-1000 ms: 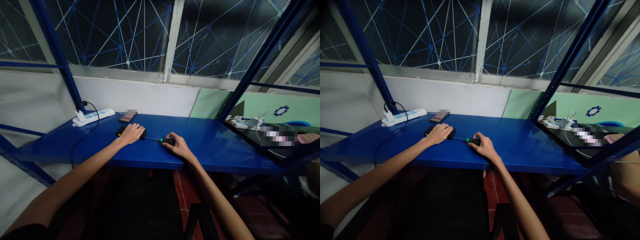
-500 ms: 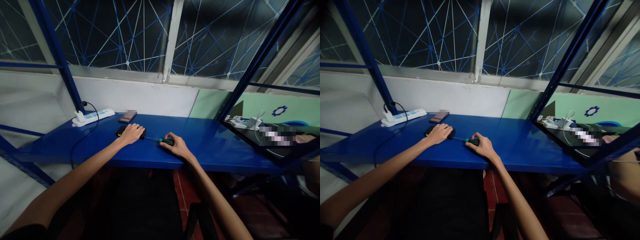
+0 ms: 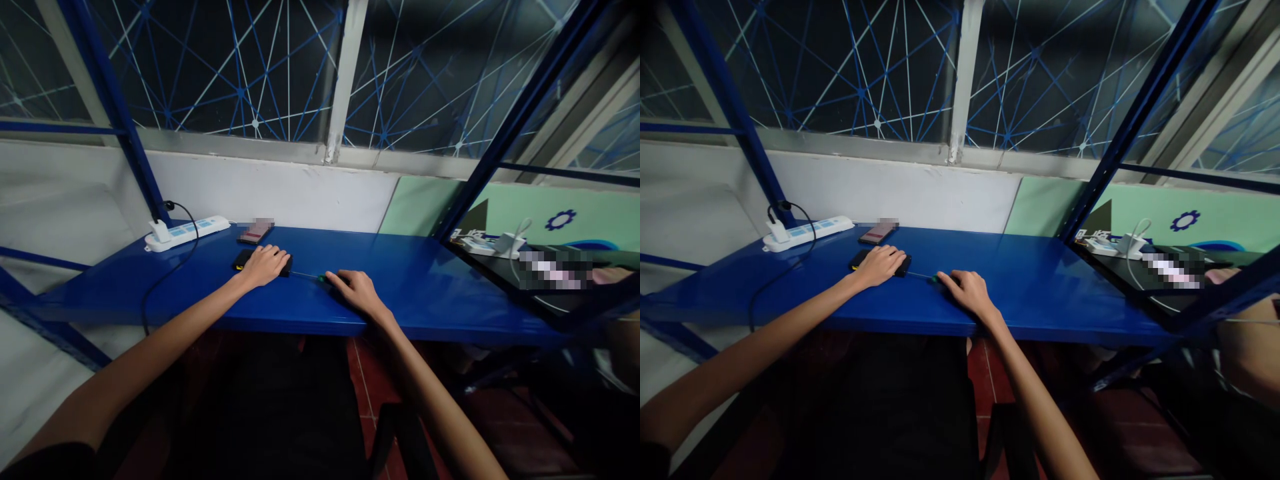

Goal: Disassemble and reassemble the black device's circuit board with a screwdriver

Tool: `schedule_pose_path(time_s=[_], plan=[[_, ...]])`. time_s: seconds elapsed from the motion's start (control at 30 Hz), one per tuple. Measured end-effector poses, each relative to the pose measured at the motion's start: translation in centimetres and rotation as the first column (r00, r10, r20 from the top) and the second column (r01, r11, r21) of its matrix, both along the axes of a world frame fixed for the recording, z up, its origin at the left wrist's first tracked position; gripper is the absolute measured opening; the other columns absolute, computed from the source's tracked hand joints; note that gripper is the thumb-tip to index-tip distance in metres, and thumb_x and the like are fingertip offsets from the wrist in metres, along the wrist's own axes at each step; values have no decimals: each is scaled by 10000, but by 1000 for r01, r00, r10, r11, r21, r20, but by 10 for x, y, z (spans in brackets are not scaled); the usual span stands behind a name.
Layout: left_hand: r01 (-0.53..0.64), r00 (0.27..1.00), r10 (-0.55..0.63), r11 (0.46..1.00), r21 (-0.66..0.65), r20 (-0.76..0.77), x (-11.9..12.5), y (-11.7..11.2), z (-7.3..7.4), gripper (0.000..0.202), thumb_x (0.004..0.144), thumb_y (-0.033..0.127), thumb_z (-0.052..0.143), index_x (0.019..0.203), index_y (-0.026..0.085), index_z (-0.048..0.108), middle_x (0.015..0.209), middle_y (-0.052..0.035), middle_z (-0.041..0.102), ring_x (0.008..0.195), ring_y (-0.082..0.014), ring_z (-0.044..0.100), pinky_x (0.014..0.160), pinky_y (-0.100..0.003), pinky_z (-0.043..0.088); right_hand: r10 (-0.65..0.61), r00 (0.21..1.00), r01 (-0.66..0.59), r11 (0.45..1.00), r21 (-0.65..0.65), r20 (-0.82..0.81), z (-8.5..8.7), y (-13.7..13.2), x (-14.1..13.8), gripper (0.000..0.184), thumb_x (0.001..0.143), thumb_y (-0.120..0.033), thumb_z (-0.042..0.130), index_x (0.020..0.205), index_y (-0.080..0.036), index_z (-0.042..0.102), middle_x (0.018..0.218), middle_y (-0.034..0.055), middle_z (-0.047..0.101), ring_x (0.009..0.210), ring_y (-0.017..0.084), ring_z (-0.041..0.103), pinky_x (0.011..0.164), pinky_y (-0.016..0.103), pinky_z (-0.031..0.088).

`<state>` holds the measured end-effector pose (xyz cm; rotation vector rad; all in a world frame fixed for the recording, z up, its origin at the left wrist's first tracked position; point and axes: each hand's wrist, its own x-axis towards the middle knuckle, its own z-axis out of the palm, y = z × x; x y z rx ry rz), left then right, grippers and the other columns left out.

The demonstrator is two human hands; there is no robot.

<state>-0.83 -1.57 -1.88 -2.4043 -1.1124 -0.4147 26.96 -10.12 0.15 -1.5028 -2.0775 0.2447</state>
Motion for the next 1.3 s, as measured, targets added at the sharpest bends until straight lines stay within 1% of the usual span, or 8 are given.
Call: schedule_pose_path(time_s=[0.13, 0.2, 0.37, 0.53, 0.73, 1.13, 1.2, 1.3], plan=[[-4, 1000, 4, 1000, -3, 29, 1, -1, 1, 473, 1039, 310, 212, 1173, 127, 627, 1067, -148, 669, 985, -268, 585, 785, -382, 396, 42, 995, -42, 999, 7, -92, -1, -1, 1, 434, 827, -641, 569, 952, -226, 602, 595, -42, 549, 533, 135, 473, 541, 245, 296], [-4, 1000, 4, 1000, -3, 26, 2, -2, 2, 459, 1038, 300, 223, 1166, 130, 630, 1067, -145, 669, 982, -265, 586, 785, -378, 391, 57, 993, -55, 998, 26, -101, -4, -1, 2, 419, 797, -611, 626, 955, -225, 592, 634, -37, 578, 551, 133, 483, 550, 243, 308], [-18, 1000, 18, 1000, -1, -7, 3, -4, 4, 451, 1036, 277, 230, 1179, 123, 629, 1075, -146, 669, 982, -267, 587, 769, -373, 383, 20, 999, -18, 998, 66, -39, -7, 3, 4, 457, 867, -637, 523, 882, -212, 687, 711, 18, 662, 607, 149, 546, 580, 253, 325], [-23, 999, 23, 1000, 6, -27, 2, -3, 2, 424, 1029, 255, 257, 1203, 122, 620, 1083, -136, 668, 983, -271, 587, 770, -376, 384, -20, 1000, 19, 999, 44, 21, -4, 3, 2, 526, 921, -645, 410, 888, -213, 709, 593, 11, 610, 550, 154, 533, 557, 259, 300], [-31, 999, 31, 999, 11, -15, 3, -2, 1, 428, 1032, 273, 256, 1186, 129, 629, 1084, -141, 670, 983, -269, 587, 769, -379, 389, 31, 998, -29, 998, 53, -47, -5, 1, 2, 377, 826, -571, 605, 977, -227, 583, 661, -24, 623, 528, 135, 482, 548, 243, 298], [-26, 999, 27, 1000, 13, -23, 2, -2, 1, 427, 1035, 272, 248, 1183, 133, 624, 1074, -133, 672, 976, -263, 587, 770, -367, 382, -24, 995, 16, 996, 84, 100, 0, -2, -1, 535, 939, -618, 399, 711, -192, 630, 571, 18, 570, 525, 136, 478, 549, 258, 260], [-32, 999, 33, 999, 11, -23, 3, -2, 1, 430, 1037, 279, 247, 1179, 132, 625, 1069, -129, 672, 974, -264, 587, 773, -369, 383, -19, 995, 11, 997, 74, 101, -1, -3, -2, 531, 945, -618, 379, 735, -197, 626, 562, 12, 561, 525, 139, 486, 547, 257, 255], [-39, 999, 39, 999, 6, -9, 3, -3, 2, 440, 1038, 290, 243, 1172, 131, 630, 1055, -128, 675, 971, -265, 588, 778, -373, 387, -18, 995, 8, 996, 92, 103, -3, -3, -1, 450, 883, -639, 486, 916, -213, 626, 579, -10, 567, 530, 150, 504, 547, 254, 251]])
